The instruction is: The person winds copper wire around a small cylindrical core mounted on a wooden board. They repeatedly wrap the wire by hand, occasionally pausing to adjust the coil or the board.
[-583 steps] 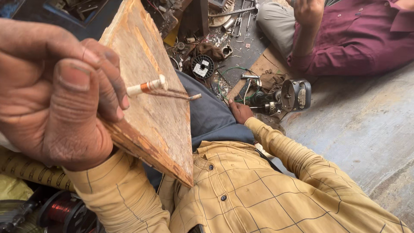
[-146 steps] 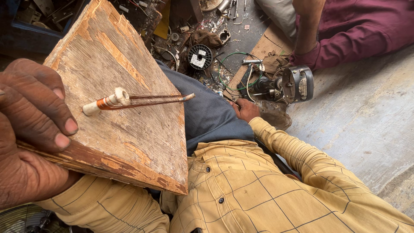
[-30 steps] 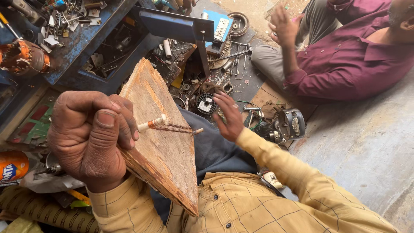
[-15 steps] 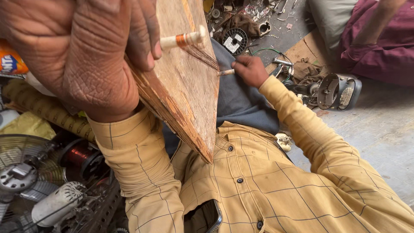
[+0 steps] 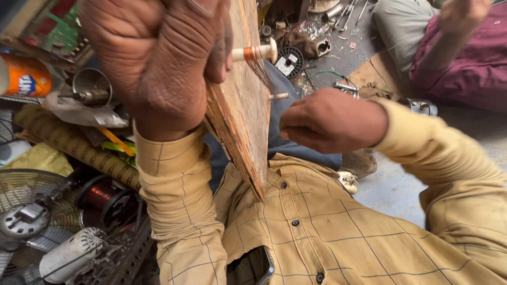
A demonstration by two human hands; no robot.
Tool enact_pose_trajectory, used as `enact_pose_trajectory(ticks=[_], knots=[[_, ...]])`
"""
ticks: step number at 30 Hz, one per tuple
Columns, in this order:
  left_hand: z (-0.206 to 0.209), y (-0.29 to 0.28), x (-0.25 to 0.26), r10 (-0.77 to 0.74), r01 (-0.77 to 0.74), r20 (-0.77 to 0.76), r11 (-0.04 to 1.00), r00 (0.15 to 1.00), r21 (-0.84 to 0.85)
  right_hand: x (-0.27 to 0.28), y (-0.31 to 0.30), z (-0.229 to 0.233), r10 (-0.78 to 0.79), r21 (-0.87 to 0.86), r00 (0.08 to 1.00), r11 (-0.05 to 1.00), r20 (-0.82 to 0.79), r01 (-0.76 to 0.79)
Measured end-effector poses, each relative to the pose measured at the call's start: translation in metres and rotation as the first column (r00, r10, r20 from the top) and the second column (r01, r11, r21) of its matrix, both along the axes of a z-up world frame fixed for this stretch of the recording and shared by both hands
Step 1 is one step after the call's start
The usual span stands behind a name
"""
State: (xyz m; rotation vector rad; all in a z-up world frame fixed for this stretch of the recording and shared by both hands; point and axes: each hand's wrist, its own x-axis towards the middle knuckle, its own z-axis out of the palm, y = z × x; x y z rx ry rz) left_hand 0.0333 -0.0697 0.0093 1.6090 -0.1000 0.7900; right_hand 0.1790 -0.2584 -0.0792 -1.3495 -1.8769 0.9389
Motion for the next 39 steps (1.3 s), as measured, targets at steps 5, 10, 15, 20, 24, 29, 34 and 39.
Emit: enact_pose_trajectory(ticks=[5,10,15,20,24,29,34,39], knots=[[0.007,-0.009,0.000,0.010,-0.010,-0.048,1.000,0.999,0.000,0.022,0.015,0.082,0.176,0.065,0.975,0.984,-0.135,-0.169],[0.009,-0.013,0.011,0.057,-0.056,-0.018,0.997,0.998,0.049,0.046,0.037,0.085,-0.178,0.365,0.978,0.922,0.106,0.128],[0.010,-0.005,0.006,-0.023,0.023,0.007,0.999,1.000,0.026,0.064,0.070,0.024,-0.194,0.189,0.939,0.949,-0.286,0.253],[0.001,0.004,-0.007,0.016,-0.015,-0.032,1.000,0.999,0.019,0.054,0.061,-0.053,-0.339,-0.187,0.730,0.940,-0.593,0.284],[0.007,0.006,-0.003,0.027,-0.019,-0.081,0.995,0.996,0.101,0.045,0.054,-0.110,-0.423,-0.236,0.687,0.905,-0.591,0.354],[-0.015,0.022,-0.025,0.040,-0.020,-0.122,0.987,0.992,0.160,0.039,0.053,-0.190,-0.514,-0.218,0.705,0.855,-0.489,0.471],[-0.018,0.026,-0.027,0.035,-0.009,-0.135,0.982,0.990,0.191,0.025,0.051,-0.261,-0.671,-0.284,0.689,0.741,-0.273,0.609],[0.018,0.045,0.056,-0.630,0.552,-0.007,0.675,0.776,0.489,-0.010,0.016,-0.268,-0.663,-0.028,0.741,0.747,-0.108,0.665]])
